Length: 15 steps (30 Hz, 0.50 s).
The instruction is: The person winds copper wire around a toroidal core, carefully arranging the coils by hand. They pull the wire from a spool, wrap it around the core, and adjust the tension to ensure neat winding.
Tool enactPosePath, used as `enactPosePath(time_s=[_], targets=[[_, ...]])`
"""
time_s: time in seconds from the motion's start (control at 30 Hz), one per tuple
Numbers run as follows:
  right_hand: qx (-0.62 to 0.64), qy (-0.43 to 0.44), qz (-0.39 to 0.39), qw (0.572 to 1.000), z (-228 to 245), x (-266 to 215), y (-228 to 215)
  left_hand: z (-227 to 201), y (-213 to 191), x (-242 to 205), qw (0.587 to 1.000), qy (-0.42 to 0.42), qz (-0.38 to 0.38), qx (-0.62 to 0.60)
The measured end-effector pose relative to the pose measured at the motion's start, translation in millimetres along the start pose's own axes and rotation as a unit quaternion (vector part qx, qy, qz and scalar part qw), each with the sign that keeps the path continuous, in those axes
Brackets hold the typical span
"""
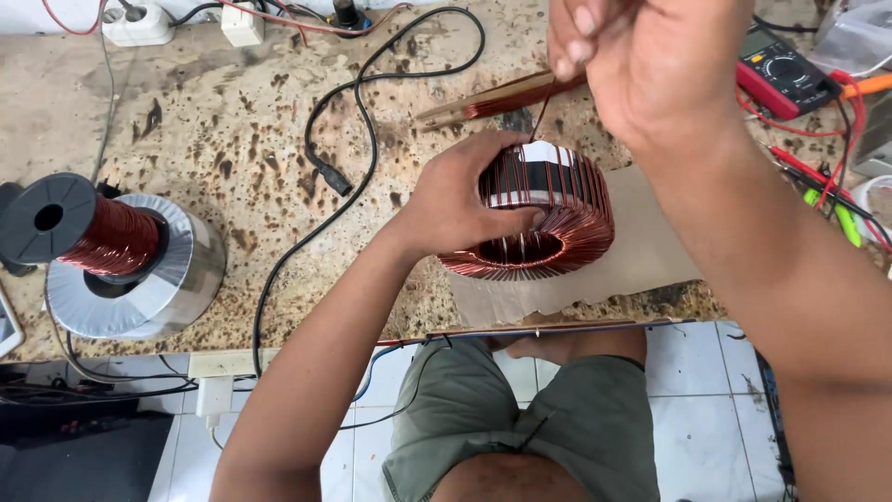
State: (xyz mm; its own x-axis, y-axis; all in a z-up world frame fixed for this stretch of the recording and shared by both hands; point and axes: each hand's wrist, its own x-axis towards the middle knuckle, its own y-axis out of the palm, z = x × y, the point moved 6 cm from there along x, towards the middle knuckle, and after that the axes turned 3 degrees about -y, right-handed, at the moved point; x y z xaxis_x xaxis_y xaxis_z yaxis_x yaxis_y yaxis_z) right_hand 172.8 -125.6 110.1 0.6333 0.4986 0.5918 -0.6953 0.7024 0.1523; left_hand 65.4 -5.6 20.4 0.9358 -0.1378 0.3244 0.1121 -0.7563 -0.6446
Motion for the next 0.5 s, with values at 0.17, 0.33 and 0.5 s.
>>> enactPosePath(time_s=[0.17, 0.33, 0.5], targets=[[-0.012, -0.071, -0.007, 0.997, 41.3, -36.1, 15.5, -4.7, -1.4, -5.3, 1.0, 0.007, -0.021, -0.014], [-0.195, -0.05, 0.011, 0.979, 6.5, -65.0, 9.9, 2.3, -1.7, -13.8, 0.999, 0.013, -0.038, 0.005], [-0.219, -0.073, -0.015, 0.973, -14.2, -73.1, 14.7, -3.8, -6.9, -16.1, 0.993, 0.027, -0.041, -0.105]])
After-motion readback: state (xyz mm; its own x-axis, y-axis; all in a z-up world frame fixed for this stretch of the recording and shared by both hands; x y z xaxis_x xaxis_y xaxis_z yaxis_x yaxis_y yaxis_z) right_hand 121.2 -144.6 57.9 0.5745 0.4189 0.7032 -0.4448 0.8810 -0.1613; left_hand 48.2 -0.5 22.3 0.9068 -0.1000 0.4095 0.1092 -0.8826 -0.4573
